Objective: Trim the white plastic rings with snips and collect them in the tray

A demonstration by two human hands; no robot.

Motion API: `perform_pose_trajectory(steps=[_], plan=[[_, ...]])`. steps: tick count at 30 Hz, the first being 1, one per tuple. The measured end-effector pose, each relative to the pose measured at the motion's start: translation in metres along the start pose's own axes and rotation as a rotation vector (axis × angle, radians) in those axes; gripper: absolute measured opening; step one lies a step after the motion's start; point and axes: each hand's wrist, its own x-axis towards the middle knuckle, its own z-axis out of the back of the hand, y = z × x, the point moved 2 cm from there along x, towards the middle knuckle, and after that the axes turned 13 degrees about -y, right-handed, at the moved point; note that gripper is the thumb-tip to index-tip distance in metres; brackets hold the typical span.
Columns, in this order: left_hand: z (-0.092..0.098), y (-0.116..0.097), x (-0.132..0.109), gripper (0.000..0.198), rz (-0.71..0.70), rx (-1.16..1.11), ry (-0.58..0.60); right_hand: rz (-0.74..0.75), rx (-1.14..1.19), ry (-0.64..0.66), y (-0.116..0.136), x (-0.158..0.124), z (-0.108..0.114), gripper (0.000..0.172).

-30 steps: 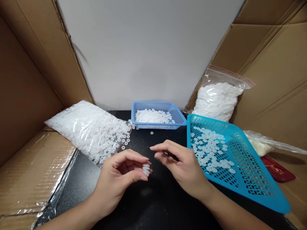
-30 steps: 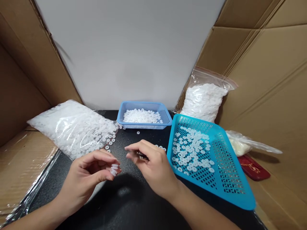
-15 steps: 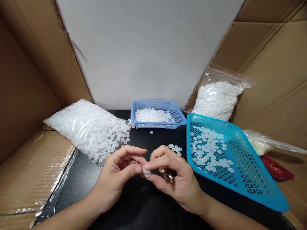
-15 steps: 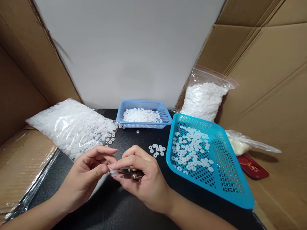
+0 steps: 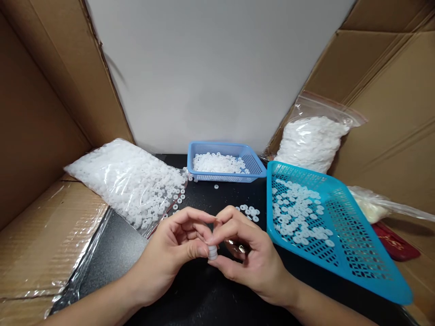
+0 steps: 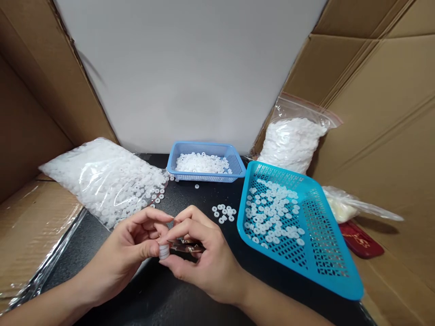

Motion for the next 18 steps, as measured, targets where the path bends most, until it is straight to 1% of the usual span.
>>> perform_pose_trajectory(steps=[3, 6, 10, 13, 18], plan=[[-0.0009, -0.0002, -0.0005, 0.029, 0.023, -0.018, -0.011, -0.037, 0.033, 0.002, -0.0002, -0.0001, 0.0002, 0.017], [-0.0003, -0.0006, -0.0008, 0.030, 0.038, -0.023, 0.012, -0.077, 0.058, 0.002, -0.0009, -0.0004, 0.0008, 0.014], [0.0008, -0.0011, -0.0021, 0.025, 0.044, 0.007, 0.031, -0.118, 0.067, 0.016, -0.0018, -0.0015, 0.0016, 0.011], [0.0004, -0.0010, -0.0029, 0.022, 0.041, 0.012, 0.019, -0.112, 0.073, 0.025, -0.0026, -0.0026, 0.0015, 0.012], [0.0001, 0.0010, -0.0031, 0.025, 0.030, 0.015, -0.002, -0.077, 0.077, 0.030, -0.0029, -0.0030, 0.0004, 0.018]])
